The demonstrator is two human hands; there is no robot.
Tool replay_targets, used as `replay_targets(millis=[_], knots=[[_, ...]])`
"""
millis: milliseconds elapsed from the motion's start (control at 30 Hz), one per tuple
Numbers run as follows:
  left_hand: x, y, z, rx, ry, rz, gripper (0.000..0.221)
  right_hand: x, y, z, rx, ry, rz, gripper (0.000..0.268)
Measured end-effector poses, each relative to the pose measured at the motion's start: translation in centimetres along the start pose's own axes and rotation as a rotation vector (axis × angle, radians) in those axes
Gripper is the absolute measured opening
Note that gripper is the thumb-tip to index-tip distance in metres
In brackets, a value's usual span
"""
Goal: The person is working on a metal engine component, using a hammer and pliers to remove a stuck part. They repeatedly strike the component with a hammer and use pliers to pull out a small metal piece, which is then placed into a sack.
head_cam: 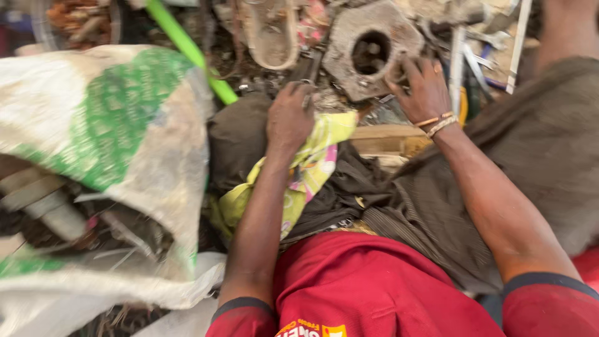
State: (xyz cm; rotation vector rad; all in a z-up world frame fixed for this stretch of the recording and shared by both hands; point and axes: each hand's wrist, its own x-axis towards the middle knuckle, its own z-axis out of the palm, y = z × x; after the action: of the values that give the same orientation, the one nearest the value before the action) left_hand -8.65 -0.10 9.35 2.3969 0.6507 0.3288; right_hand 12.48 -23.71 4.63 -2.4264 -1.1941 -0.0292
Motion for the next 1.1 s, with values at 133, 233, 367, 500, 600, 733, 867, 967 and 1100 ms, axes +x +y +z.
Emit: replay_targets(millis=[133,233,367,500,600,733,867,967,1100], knots=[[0.0,0.0,0.0,-0.015,0.073,0.005,0.022,-0.3,1.9,2.5,0.147,-0.074,0.058,0.068],[-0.4,0.6,0.4,-0.073,0.187,0.037,0.024,-0.2,1.1,2.2,0.114,-0.084,0.137,0.075],[1.3,1.8,2.7,-0.499,0.037,-0.287,0.036,1.4,-4.8,-1.1,0.575,0.025,0.308,0.056],[2.3,3.7,8.5,-1.094,-0.089,-0.375,0.052,1.3,-11.6,-7.1,0.604,0.065,0.011,0.066],[3.4,3.9,10.0,-1.649,-0.086,-0.664,0.026,1.9,-14.2,-10.3,0.566,0.127,-0.130,0.066],[8.5,1.4,4.2,-2.064,0.346,-0.765,0.037,1.9,-13.3,-11.6,0.676,0.077,-0.010,0.041],[15.6,-6.5,-5.9,-1.793,0.716,-0.608,0.031,0.9,-9.6,-11.6,0.794,0.061,0.113,0.027],[18.4,-11.4,-9.4,-1.531,0.854,-0.599,0.027,0.8,-7.8,-11.2,0.794,0.060,0.167,0.027],[20.4,-14.3,-10.6,-1.255,0.874,-0.632,0.022,1.4,-7.5,-10.8,0.613,-0.002,0.115,0.022]])
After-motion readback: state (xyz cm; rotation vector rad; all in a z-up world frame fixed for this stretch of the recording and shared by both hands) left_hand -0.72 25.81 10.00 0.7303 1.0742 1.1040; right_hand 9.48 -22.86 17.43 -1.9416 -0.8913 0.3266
